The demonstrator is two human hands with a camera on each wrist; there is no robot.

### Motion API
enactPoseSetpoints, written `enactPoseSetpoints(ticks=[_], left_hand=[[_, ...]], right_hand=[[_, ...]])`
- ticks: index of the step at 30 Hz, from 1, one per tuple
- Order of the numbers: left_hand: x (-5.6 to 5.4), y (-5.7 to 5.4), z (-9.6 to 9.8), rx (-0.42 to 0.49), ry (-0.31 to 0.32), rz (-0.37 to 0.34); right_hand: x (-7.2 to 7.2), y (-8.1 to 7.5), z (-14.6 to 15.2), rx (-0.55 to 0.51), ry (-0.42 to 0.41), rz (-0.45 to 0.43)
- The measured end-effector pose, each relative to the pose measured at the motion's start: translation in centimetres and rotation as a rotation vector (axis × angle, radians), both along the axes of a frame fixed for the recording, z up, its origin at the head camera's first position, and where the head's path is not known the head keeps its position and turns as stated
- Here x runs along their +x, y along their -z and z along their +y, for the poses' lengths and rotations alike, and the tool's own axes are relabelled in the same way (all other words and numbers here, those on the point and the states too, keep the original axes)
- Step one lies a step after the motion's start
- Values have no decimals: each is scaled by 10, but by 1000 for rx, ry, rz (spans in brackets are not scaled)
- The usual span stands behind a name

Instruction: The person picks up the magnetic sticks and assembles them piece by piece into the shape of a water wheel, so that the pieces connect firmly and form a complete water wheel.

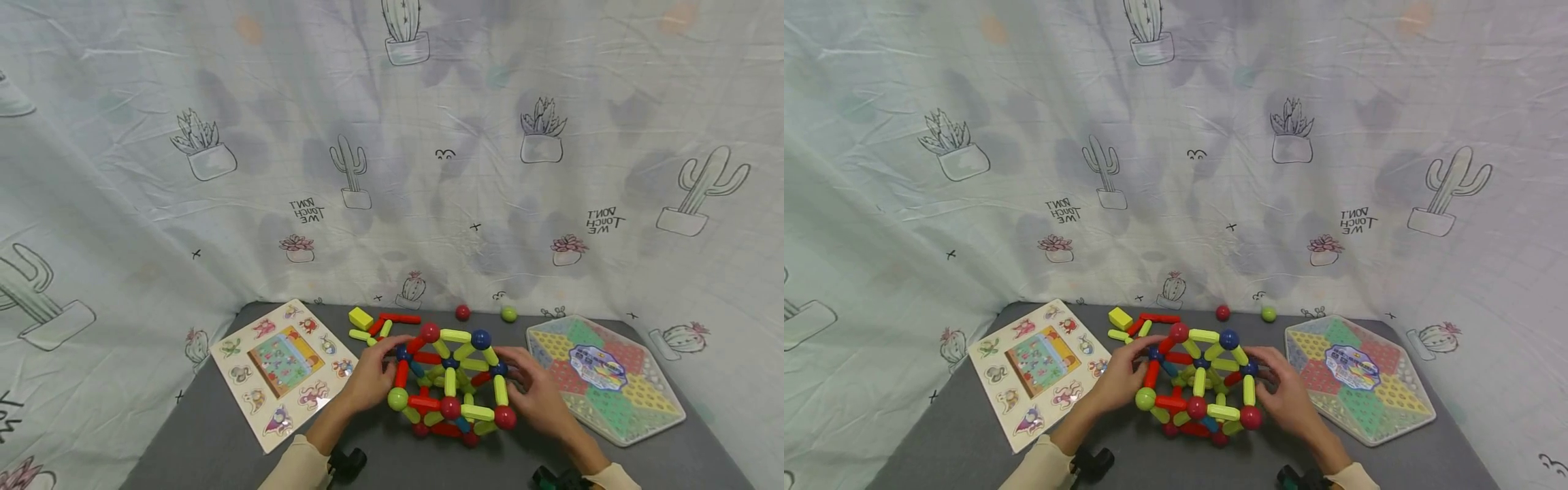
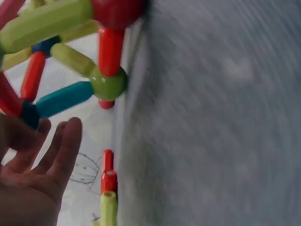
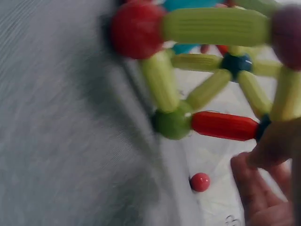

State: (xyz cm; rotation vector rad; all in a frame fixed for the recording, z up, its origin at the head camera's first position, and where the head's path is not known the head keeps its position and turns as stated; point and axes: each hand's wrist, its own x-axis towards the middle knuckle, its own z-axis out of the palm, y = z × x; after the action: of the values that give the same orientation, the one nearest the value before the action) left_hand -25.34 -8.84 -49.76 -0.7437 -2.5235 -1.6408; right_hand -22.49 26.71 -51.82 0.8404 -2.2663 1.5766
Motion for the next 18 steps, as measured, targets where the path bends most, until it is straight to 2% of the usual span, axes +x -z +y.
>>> enactPoseSetpoints(ticks=[2, 4, 6, 8, 13, 18], left_hand=[[0, -2, -1, 98, -6, -91], [0, -3, 1, 198, 16, -176], [1, -4, 3, 240, 48, -239], [2, -3, 5, 241, 74, -267], [7, -2, 8, 205, 85, -273], [8, -2, 9, 214, 109, -274]], right_hand=[[1, -1, 3, -102, -108, -132], [1, -3, 2, -221, -224, -262], [2, -5, -4, -301, -291, -340], [3, -6, -12, -289, -271, -356], [6, -5, -25, -147, -42, -327], [8, -3, -27, -158, -9, -329]])
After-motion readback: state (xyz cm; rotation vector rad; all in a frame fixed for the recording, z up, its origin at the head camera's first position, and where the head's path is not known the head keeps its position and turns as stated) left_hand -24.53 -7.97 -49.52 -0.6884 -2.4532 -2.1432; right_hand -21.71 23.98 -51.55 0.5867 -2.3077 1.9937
